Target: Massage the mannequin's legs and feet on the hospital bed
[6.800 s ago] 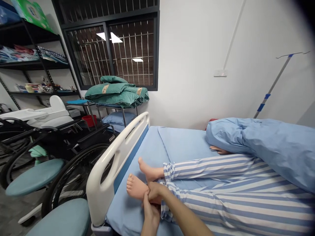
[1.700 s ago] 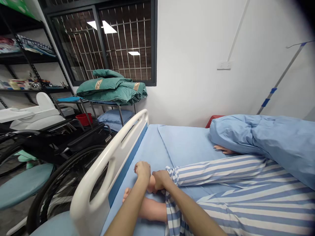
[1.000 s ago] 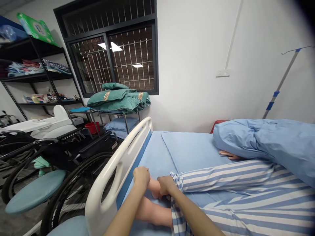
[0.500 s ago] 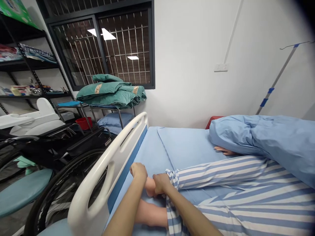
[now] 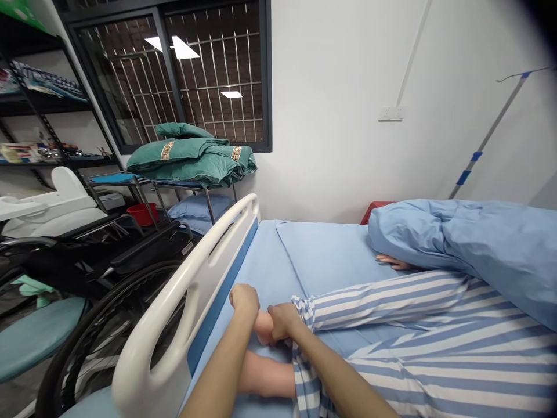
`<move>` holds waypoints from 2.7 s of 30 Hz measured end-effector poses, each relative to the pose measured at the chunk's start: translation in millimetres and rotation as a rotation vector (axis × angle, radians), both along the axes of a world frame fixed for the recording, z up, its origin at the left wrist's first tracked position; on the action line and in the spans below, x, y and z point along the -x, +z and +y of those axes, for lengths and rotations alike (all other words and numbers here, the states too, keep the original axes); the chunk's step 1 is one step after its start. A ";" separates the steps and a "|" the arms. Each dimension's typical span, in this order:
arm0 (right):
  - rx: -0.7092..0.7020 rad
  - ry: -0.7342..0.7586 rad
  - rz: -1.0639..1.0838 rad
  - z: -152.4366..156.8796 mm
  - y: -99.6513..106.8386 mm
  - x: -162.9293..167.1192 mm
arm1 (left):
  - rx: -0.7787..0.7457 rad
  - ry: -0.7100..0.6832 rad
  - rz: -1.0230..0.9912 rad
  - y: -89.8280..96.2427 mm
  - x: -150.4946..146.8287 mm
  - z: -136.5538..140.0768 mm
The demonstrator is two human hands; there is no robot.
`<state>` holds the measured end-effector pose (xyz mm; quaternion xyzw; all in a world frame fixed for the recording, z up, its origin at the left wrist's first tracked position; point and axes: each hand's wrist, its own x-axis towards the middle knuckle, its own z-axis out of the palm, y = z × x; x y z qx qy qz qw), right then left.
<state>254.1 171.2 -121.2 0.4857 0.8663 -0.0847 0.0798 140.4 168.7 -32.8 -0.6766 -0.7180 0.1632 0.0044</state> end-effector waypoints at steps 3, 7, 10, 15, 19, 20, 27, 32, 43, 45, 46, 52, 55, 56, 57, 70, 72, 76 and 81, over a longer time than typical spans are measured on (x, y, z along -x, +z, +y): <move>-0.007 0.012 -0.009 -0.5 1.4 0.0 | -0.097 -0.049 -0.024 1.0 -0.1 -14.3; -0.016 0.000 -0.022 -3.3 2.7 0.6 | -0.197 -0.089 -0.056 2.5 -0.3 -35.4; -0.021 0.000 -0.020 -5.2 3.8 0.8 | -0.285 -0.101 -0.091 1.7 3.4 -46.1; -0.029 -0.004 -0.009 -8.1 7.6 -0.1 | -0.321 -0.055 -0.091 1.1 14.8 -55.4; -0.054 -0.008 0.011 -12.9 12.7 -0.7 | -0.282 -0.053 -0.079 7.2 16.6 -59.9; -0.054 -0.010 0.012 -14.5 13.9 -0.8 | -0.273 -0.042 -0.079 9.2 15.4 -60.8; -0.069 -0.023 0.021 -22.9 12.8 -2.3 | -0.209 0.002 -0.008 19.3 3.4 -60.4; -0.123 -0.027 0.039 -22.1 4.9 -1.7 | -0.138 0.057 0.035 17.8 -3.1 -47.6; -0.121 -0.024 0.057 -18.4 -0.6 -1.5 | -0.075 0.052 0.050 0.8 -7.9 -24.8; -0.119 -0.019 0.058 -18.1 -0.3 -1.6 | -0.068 0.043 0.049 -1.9 -8.6 -22.6; -0.119 -0.018 0.055 -17.9 -0.2 -1.5 | -0.065 0.038 0.047 -2.9 -9.0 -21.8; -0.112 -0.023 0.039 -17.0 1.2 -0.3 | -0.036 0.007 0.025 -9.6 -11.3 -18.9; -0.096 -0.020 0.033 -16.3 3.1 -0.2 | -0.055 -0.023 0.015 -15.1 -11.0 -19.1; -0.092 -0.022 0.028 -16.2 3.6 -0.2 | -0.065 -0.035 0.014 -17.1 -11.0 -19.7; -0.088 -0.025 0.022 -16.1 4.1 -0.2 | -0.074 -0.044 0.013 -18.8 -11.2 -20.5; -0.086 -0.016 -0.006 -19.0 7.7 -0.5 | -0.302 -0.160 0.043 -7.5 -8.9 -58.3; -0.077 -0.014 0.002 -19.4 8.4 -0.9 | -0.357 -0.199 0.052 -8.0 -6.0 -65.3; -0.077 -0.017 0.010 -18.9 6.8 -1.9 | -0.378 -0.182 -0.008 -11.2 1.6 -72.0; -0.116 0.009 0.039 -18.2 2.3 -3.5 | -0.389 -0.095 -0.031 -5.0 9.3 -81.8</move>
